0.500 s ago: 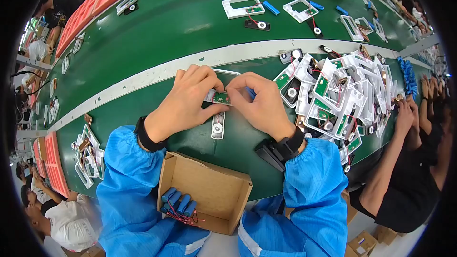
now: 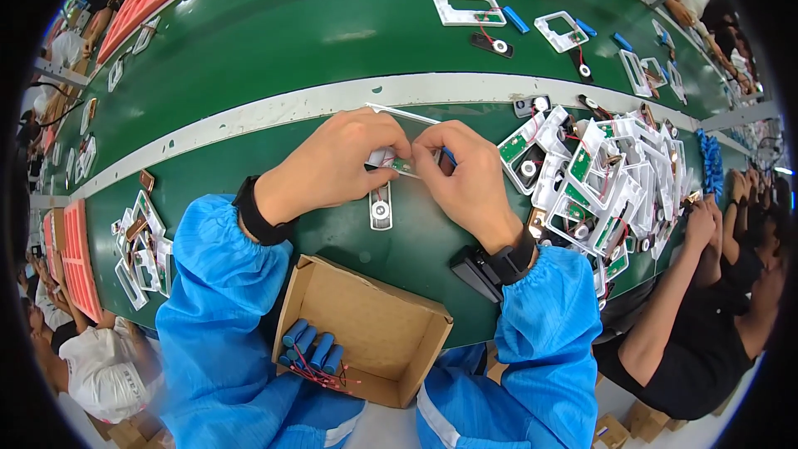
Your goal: The person picks up a white plastic frame and a circuit board, then presses the board into the frame by hand. They take a battery from a cardboard box, connect its wires to the board, and place the assembled unit onto the green assembly line.
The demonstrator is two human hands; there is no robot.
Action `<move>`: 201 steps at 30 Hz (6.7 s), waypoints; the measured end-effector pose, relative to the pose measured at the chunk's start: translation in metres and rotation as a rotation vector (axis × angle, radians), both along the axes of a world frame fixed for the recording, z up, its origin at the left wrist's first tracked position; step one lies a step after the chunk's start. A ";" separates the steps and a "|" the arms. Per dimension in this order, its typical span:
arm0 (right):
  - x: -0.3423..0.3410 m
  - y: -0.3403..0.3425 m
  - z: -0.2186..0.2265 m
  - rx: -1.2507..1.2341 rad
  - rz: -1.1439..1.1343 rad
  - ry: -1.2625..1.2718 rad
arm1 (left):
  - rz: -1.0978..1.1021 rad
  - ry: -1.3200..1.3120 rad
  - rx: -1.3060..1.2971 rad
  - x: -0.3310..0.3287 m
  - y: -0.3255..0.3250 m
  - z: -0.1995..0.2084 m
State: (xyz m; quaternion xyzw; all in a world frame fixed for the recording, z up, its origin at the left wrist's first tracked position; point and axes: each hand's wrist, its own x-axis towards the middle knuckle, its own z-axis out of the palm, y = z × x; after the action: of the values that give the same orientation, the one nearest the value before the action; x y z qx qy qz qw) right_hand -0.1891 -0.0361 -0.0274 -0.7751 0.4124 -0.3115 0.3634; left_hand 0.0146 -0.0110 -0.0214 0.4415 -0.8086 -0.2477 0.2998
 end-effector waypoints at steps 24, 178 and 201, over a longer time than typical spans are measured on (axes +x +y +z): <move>0.003 0.004 0.002 0.004 -0.011 0.020 | -0.046 -0.044 -0.074 0.007 0.001 0.000; -0.007 0.018 0.043 0.903 0.170 -0.619 | 0.591 -0.168 0.147 0.163 0.062 0.097; -0.017 0.000 0.013 -0.086 0.220 -0.077 | 0.058 0.084 -0.126 0.004 0.010 0.036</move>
State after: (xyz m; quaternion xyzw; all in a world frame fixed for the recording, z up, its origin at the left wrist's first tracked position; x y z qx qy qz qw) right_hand -0.2061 -0.0362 -0.0141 -0.8181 0.2969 -0.3165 0.3773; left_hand 0.0185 -0.0007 0.0148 0.4344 -0.7962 -0.2058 0.3675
